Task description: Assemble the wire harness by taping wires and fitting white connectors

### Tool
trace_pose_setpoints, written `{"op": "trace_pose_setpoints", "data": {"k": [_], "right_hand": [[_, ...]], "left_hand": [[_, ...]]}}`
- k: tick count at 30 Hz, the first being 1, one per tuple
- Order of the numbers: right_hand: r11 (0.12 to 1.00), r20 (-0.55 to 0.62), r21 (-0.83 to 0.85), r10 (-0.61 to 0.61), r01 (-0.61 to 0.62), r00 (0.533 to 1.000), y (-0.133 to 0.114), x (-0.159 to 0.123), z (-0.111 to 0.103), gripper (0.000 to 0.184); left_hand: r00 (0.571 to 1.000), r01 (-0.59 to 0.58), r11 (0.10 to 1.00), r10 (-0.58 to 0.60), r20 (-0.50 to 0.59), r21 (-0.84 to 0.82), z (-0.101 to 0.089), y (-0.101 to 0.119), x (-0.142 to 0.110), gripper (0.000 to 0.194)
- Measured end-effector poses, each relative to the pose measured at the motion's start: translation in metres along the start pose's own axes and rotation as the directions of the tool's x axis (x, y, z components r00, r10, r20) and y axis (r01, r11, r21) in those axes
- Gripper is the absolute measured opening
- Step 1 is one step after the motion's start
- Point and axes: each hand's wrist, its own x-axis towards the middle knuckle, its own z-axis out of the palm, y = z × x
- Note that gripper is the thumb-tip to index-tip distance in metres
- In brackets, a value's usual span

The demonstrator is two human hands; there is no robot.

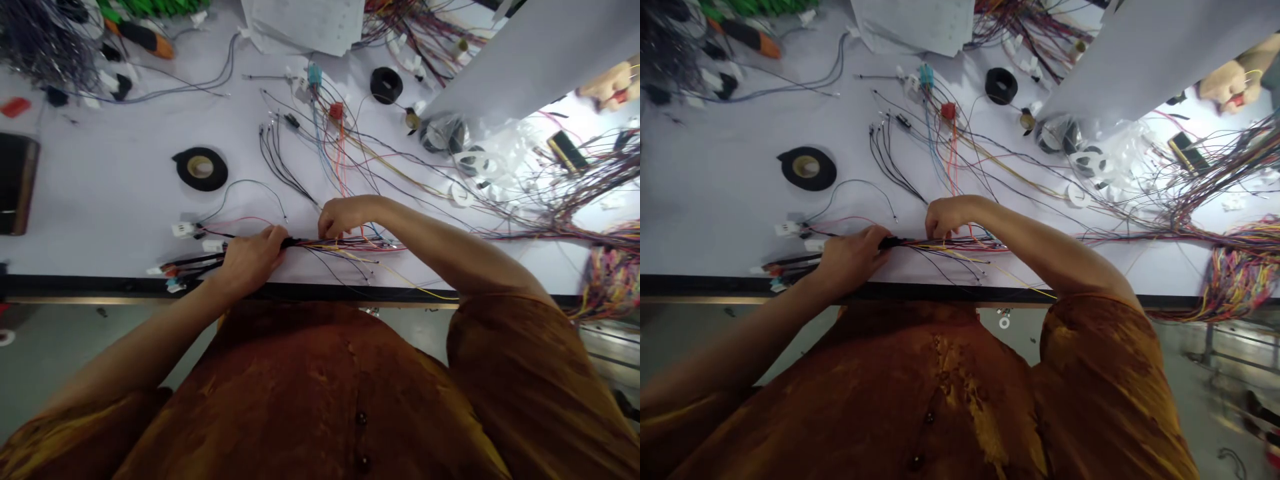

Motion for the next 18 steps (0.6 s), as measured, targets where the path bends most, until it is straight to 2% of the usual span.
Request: {"op": "trace_pose_setpoints", "data": {"k": [5, 7, 10, 13, 16, 18], "right_hand": [[0.999, 0.174, 0.034, 0.021, -0.028, 0.985, 0.001, 0.007, -0.008, 0.026], [1.0, 0.196, 0.012, 0.008, -0.011, 0.981, 0.0, 0.008, -0.009, 0.027], [1.0, 0.212, 0.01, -0.011, 0.009, 0.977, -0.001, 0.007, -0.011, 0.017], [0.999, 0.21, 0.003, -0.046, 0.047, 0.977, -0.001, 0.006, -0.014, 0.014], [0.994, 0.138, -0.058, -0.08, 0.089, 0.987, -0.002, 0.005, -0.013, 0.014], [0.994, 0.083, -0.08, -0.066, 0.073, 0.994, -0.004, 0.005, -0.009, 0.011]], "left_hand": [[0.999, -0.022, 1.0, 0.021, -0.05, -0.023, 0.003, -0.001, -0.006, 0.023], [0.995, -0.05, 0.998, 0.047, -0.092, -0.03, 0.006, -0.001, -0.008, 0.022], [0.989, -0.087, 0.996, 0.084, -0.121, -0.013, 0.008, -0.003, -0.01, 0.022], [0.987, -0.115, 0.993, 0.113, -0.114, -0.01, 0.011, -0.004, -0.011, 0.02], [0.985, -0.137, 0.989, 0.132, -0.109, -0.045, 0.014, -0.006, -0.01, 0.019], [0.986, -0.135, 0.987, 0.126, -0.108, -0.086, 0.015, -0.006, -0.009, 0.018]]}}
